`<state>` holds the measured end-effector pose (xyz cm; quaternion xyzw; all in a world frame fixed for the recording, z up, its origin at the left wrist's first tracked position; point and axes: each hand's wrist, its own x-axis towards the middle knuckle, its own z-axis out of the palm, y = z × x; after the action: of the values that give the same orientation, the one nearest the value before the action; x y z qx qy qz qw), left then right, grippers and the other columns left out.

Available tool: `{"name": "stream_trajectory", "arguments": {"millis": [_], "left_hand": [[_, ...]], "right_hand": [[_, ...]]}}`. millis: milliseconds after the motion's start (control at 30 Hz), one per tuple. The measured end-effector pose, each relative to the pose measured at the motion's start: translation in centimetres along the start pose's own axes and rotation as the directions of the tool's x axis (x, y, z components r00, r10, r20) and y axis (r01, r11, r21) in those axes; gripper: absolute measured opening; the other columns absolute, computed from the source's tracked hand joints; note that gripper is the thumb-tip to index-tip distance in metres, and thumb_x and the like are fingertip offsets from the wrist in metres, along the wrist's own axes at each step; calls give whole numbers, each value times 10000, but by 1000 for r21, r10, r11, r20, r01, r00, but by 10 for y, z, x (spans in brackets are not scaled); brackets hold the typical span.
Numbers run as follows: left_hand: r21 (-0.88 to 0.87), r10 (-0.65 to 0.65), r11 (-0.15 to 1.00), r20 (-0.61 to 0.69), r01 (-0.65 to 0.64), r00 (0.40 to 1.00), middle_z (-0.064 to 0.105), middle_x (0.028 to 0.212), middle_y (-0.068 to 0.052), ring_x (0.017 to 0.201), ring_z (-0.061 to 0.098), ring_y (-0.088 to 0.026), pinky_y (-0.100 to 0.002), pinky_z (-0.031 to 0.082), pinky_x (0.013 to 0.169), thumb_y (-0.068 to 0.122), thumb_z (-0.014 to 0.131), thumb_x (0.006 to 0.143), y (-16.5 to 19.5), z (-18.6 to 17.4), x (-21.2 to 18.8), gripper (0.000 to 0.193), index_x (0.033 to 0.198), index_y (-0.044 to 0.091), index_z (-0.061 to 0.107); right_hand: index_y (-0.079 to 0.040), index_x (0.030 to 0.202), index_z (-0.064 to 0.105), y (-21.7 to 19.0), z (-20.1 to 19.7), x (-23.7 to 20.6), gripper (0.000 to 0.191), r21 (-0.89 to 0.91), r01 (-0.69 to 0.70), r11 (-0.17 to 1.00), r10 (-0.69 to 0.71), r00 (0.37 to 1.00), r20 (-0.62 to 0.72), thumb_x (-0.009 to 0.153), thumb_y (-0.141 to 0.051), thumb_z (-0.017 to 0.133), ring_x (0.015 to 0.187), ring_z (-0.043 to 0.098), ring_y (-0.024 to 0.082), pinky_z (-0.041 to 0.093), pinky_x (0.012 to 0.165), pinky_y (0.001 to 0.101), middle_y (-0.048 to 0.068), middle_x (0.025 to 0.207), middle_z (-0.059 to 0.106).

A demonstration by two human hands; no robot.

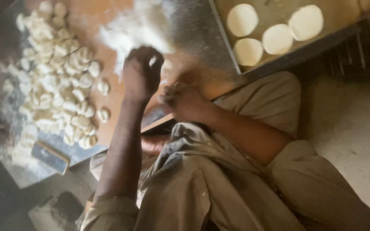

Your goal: The person sits on the floor at a low floured bench, picks up small dough pieces one at a time, dips them in flour, and flattens them into round discs using a rolling pin, placing the flattened discs into a tray beside the bench.

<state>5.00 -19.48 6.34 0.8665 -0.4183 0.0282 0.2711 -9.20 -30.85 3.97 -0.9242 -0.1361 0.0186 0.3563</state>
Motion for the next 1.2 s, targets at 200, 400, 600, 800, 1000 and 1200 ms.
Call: {"name": "stream_trajectory", "arguments": {"millis": [200, 400, 600, 800, 1000, 1200], "left_hand": [[42, 304, 950, 98, -310, 947, 699, 1206, -151, 1277, 590, -322, -509, 426, 1107, 56, 612, 977, 129, 114, 105, 347, 1323, 73, 631], [-54, 378, 925, 236, -376, 895, 596, 1466, -132, 1465, 415, -323, -587, 148, 1245, 83, 634, 891, 152, 156, 79, 451, 1341, 54, 639], [42, -102, 993, -121, 107, 987, 564, 1548, -141, 1493, 501, -294, -449, 363, 1312, 70, 631, 1027, 0, 53, -2, 341, 1368, 69, 639], [265, -426, 848, -172, 458, 888, 420, 1591, -319, 1526, 358, -466, -542, 323, 1293, 253, 494, 1119, -87, -17, -116, 454, 1464, -40, 466], [338, -255, 902, -92, 271, 963, 481, 1501, -340, 1418, 401, -467, -557, 332, 1130, 331, 534, 1020, -82, -30, -169, 605, 1444, -99, 503], [38, -697, 714, -44, 699, 715, 764, 1131, -197, 1076, 728, -328, -435, 563, 943, 210, 506, 1081, -94, -48, -107, 277, 1255, 103, 692]], "right_hand": [[-45, 1087, 661, 15, 2, 0, 251, -3, -58, 998, 57, 984, 169, 845, -104, 696, 915, 661, 308, 556, 751, 475, 155, 1075, 666], [-60, 1098, 650, 20, 7, -1, 206, 8, -71, 997, 68, 982, 179, 900, -111, 669, 868, 654, 273, 570, 711, 448, 138, 1071, 676], [-75, 1110, 639, 4, -13, 3, 162, -89, -106, 990, 127, 952, 278, 954, -118, 641, 822, 647, 238, 584, 671, 421, 121, 1067, 687], [-70, 998, 632, 4, -43, 6, 190, -231, -417, 879, 414, 908, -63, 990, -244, 707, 754, 610, 254, 553, 603, 439, 149, 1169, 612], [-55, 1240, 694, 2, -29, 11, 505, -352, -394, 849, 259, 891, -373, 833, -320, 832, 882, 629, 282, 526, 676, 422, 167, 1046, 642], [-114, 1216, 704, -14, -9, 10, 399, -136, -180, 974, 197, 973, 117, 886, -319, 793, 911, 649, 215, 550, 815, 404, 67, 1074, 673]]}}
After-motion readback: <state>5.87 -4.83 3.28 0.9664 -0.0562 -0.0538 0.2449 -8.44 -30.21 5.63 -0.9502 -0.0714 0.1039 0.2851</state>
